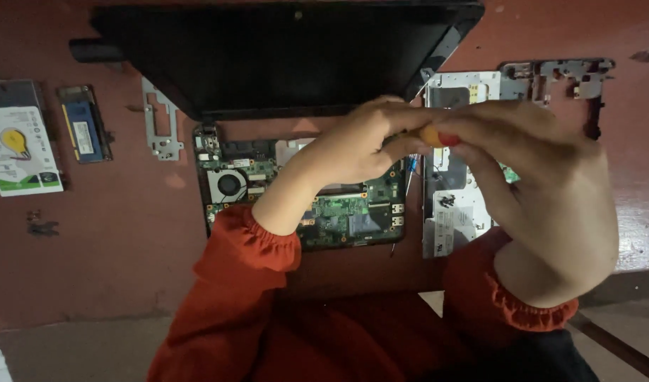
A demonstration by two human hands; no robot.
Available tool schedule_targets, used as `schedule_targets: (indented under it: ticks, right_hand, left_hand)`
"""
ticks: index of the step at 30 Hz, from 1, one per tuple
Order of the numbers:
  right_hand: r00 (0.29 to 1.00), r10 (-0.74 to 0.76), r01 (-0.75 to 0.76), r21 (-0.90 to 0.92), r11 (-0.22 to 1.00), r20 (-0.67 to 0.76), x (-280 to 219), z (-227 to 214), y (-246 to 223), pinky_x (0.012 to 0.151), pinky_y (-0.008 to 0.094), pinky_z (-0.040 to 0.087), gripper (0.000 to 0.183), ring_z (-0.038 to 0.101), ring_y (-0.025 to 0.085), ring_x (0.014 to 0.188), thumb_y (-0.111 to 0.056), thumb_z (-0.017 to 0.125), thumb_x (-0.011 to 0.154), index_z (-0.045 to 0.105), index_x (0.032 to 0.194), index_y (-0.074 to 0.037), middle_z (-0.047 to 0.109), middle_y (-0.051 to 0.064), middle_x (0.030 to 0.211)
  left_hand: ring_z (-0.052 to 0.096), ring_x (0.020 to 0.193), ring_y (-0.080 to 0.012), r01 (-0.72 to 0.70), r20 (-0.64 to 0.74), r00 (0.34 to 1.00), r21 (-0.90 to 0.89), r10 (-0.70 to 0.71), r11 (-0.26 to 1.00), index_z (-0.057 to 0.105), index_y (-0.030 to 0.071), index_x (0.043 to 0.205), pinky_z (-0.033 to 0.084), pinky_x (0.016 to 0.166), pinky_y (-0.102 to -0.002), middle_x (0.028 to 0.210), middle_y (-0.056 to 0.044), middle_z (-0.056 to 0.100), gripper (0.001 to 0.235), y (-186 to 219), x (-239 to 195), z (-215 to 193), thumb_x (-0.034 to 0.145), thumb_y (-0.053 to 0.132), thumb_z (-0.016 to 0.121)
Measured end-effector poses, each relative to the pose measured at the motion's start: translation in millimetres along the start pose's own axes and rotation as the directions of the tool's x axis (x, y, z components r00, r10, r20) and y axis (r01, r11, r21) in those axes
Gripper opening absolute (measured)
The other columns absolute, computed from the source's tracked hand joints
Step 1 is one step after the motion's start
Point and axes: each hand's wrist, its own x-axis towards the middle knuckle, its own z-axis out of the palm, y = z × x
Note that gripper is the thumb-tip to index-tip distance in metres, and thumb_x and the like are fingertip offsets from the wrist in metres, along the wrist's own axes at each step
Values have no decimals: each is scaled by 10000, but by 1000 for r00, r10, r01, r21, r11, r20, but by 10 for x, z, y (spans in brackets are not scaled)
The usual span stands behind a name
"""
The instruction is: The person uses a screwdriver to remove screws from the internal components of a disassembled laptop. They manipulate the motherboard and other parts while working on a table with various laptop components laid out nearby.
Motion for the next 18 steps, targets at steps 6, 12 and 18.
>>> schedule_targets:
  ticks: [6,12,18]
  right_hand:
    - [982,173,-185,-216,959,-72,-89,142,63,629,258,528,170,610,155,681,-83,820,1042,723,1012,53,681,104,831]
    - [939,318,-341,-237,910,-128,75,356,-94,385,252,285,390,388,124,468,-104,693,1063,559,705,-28,499,68,658]
    - [928,334,-372,-469,801,-166,47,254,-144,361,199,321,613,485,108,438,-516,438,1119,658,904,15,641,127,787]
  left_hand:
    - [323,1582,-252,25,-19,999,-385,-35,922,315,262,1535,373,1291,-450,1632,10,342,534,-11,-99,43,1078,433,531]
    - [603,919,-157,-63,-196,981,-282,7,957,581,132,1055,518,824,-278,1014,-3,600,238,20,-12,87,893,52,736]
    - [693,988,-230,-36,-146,989,-170,11,985,604,90,1093,592,848,-345,1034,-73,685,159,-66,-6,99,941,56,634]
